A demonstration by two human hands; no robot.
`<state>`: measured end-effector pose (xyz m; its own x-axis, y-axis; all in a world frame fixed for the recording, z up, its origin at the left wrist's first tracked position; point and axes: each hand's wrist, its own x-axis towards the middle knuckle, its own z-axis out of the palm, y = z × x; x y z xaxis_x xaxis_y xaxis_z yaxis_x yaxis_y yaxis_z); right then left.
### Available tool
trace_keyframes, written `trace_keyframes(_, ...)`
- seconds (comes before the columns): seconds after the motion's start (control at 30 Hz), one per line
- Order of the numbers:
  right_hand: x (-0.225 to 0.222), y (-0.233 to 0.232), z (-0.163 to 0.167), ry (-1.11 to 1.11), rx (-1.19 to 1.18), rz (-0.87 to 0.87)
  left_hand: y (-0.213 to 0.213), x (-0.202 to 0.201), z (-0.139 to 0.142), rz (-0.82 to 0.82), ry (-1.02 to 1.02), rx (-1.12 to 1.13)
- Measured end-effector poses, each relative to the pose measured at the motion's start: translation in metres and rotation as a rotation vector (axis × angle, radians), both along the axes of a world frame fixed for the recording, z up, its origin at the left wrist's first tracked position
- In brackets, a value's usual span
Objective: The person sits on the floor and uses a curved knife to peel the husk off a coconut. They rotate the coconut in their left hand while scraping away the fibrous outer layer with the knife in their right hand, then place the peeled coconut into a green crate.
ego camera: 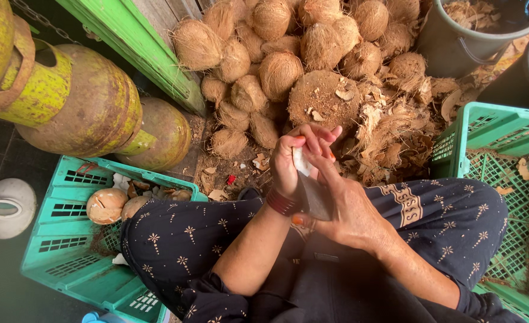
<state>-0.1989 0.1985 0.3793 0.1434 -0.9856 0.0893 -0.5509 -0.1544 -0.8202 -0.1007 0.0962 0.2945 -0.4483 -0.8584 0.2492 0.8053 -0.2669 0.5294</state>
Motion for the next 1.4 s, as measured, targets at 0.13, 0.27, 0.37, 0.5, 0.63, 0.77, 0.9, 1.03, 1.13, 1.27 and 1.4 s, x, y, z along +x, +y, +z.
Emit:
trace_keyframes(0.13, -0.001, -0.002, 0.000, 0.081, 0.177, -0.051, -0.004, -0.003, 0.007, -0.052, 0.050, 0.023)
trace_keyframes(0.27, -0.002, -0.003, 0.003, 0.054, 0.066, -0.014, -0.011, 0.013, 0.024, -0.384, 0.096, 0.236)
trace_keyframes(0.37, 0.000, -0.007, 0.006, 0.100, 0.054, -0.012, -0.014, 0.025, 0.027, -0.555, -0.009, 0.337)
trace_keyframes(0.5, 0.004, -0.014, 0.009, 0.225, 0.295, -0.006, -0.016, 0.021, 0.015, -0.421, 0.081, 0.264)
trace_keyframes(0.63, 0.001, -0.012, 0.012, -0.052, 0.155, 0.161, -0.027, 0.029, 0.013, 0.024, 0.095, 0.061)
trace_keyframes(0.77, -0.002, -0.009, 0.006, -0.173, 0.183, 0.165, -0.027, 0.034, 0.024, 0.144, -0.095, -0.089)
trace_keyframes(0.9, -0.006, -0.010, -0.003, -0.207, 0.106, 0.167, -0.006, 0.025, 0.032, 0.123, -0.020, -0.129)
trace_keyframes(1.03, -0.010, -0.009, -0.012, -0.153, 0.179, 0.139, 0.000, 0.024, 0.040, 0.097, 0.053, -0.074)
trace_keyframes(1.13, -0.011, -0.006, -0.013, -0.175, 0.121, 0.189, 0.000, 0.027, 0.045, 0.153, -0.072, -0.125)
trace_keyframes(1.27, -0.009, -0.003, -0.009, -0.241, 0.243, 0.185, 0.002, 0.027, 0.044, 0.225, -0.152, -0.132)
trace_keyframes(1.4, -0.007, -0.003, 0.001, -0.269, 0.067, 0.248, -0.004, 0.027, 0.036, 0.143, -0.049, -0.252)
